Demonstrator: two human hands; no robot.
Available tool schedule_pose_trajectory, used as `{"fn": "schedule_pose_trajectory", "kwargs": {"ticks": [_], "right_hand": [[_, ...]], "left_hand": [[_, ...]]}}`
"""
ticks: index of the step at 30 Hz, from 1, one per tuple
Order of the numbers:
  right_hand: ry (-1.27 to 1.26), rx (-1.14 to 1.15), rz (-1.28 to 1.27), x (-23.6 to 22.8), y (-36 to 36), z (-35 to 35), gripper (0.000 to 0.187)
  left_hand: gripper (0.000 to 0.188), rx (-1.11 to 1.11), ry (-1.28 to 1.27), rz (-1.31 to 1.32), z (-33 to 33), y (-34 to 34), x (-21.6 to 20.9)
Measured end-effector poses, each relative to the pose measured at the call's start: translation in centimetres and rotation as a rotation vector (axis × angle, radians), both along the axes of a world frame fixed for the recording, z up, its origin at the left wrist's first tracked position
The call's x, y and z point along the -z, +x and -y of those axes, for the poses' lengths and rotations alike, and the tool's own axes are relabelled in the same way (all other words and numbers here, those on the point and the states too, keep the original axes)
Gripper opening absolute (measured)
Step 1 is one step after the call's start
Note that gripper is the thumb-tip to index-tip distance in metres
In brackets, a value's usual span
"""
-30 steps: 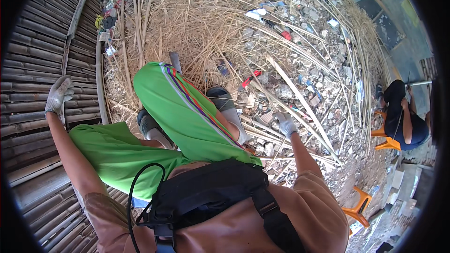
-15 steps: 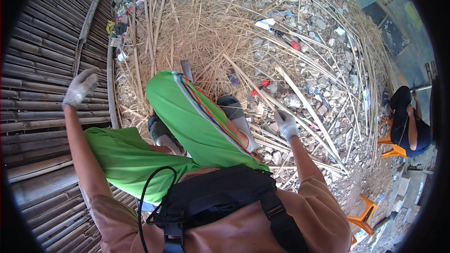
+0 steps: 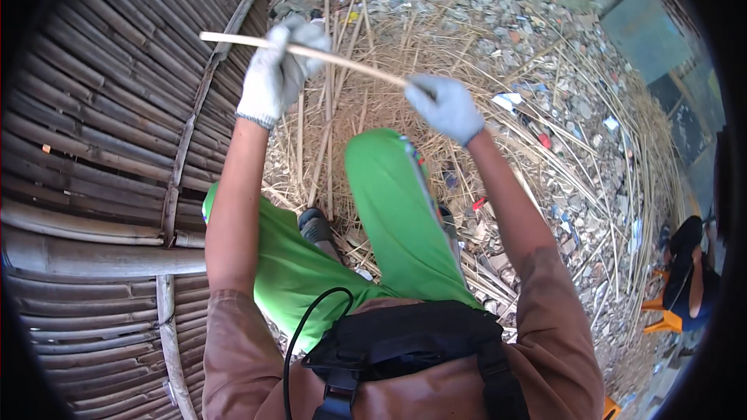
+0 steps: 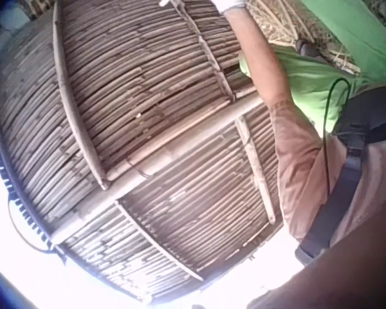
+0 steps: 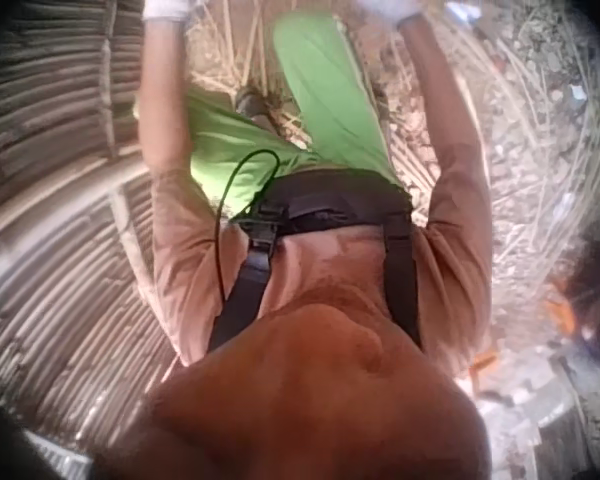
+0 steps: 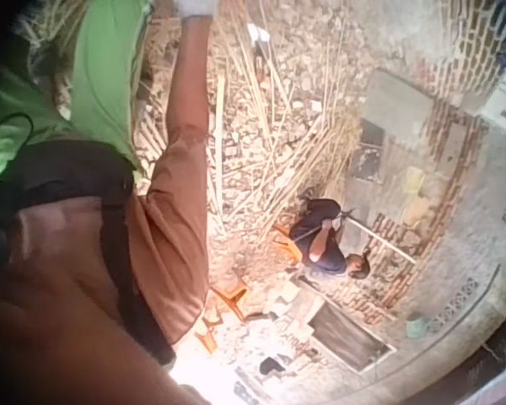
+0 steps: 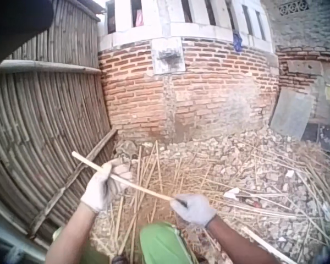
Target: The person strips layers from a bamboo pole using a large knife, then uses a smaller pair of shears to trim thin bamboo strips.
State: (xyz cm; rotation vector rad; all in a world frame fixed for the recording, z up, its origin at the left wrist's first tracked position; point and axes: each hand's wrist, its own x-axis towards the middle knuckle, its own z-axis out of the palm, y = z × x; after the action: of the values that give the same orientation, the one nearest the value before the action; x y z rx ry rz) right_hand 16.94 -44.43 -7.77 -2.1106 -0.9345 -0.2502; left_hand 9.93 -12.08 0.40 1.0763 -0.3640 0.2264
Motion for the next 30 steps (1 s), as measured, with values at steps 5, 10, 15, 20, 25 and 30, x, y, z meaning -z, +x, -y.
{"fn": "schedule_pose_trajectory", "kwargs": {"ticks": [5, 10, 15, 20, 25, 30], "right_hand": [[-0.062, 0.149, 0.313, -8.8, 0.4, -6.7, 0.049], [0.193, 0.030, -0.149, -4.8, -0.5, -10.2, 0.046], [-0.434, 0.218, -0.429, 17.5, -5.6, -12.3, 0.066], [-0.950, 0.127, -0.640, 29.7, -18.3, -8.1, 0.110], [-0.877, 0.262, -0.762, 30.1, -17.3, -7.5, 0.106], [-0.679, 0.413, -0.984, 27.0, -16.3, -8.4, 0.072]], "left_hand": [[0.026, -0.358, -0.445, 0.176, -5.9, -4.5, -4.4], [0.019, -0.659, -0.582, 0.132, -15.9, -9.0, -4.1], [0.011, -0.905, -0.427, 0.060, -17.0, -13.1, -4.0], [0.010, -0.985, -0.216, 0.098, -16.1, -16.8, -4.2], [0.013, -0.985, -0.172, 0.066, -15.5, -17.0, -3.6], [0.013, -0.993, -0.128, 0.032, -15.3, -15.8, -2.8]]}}
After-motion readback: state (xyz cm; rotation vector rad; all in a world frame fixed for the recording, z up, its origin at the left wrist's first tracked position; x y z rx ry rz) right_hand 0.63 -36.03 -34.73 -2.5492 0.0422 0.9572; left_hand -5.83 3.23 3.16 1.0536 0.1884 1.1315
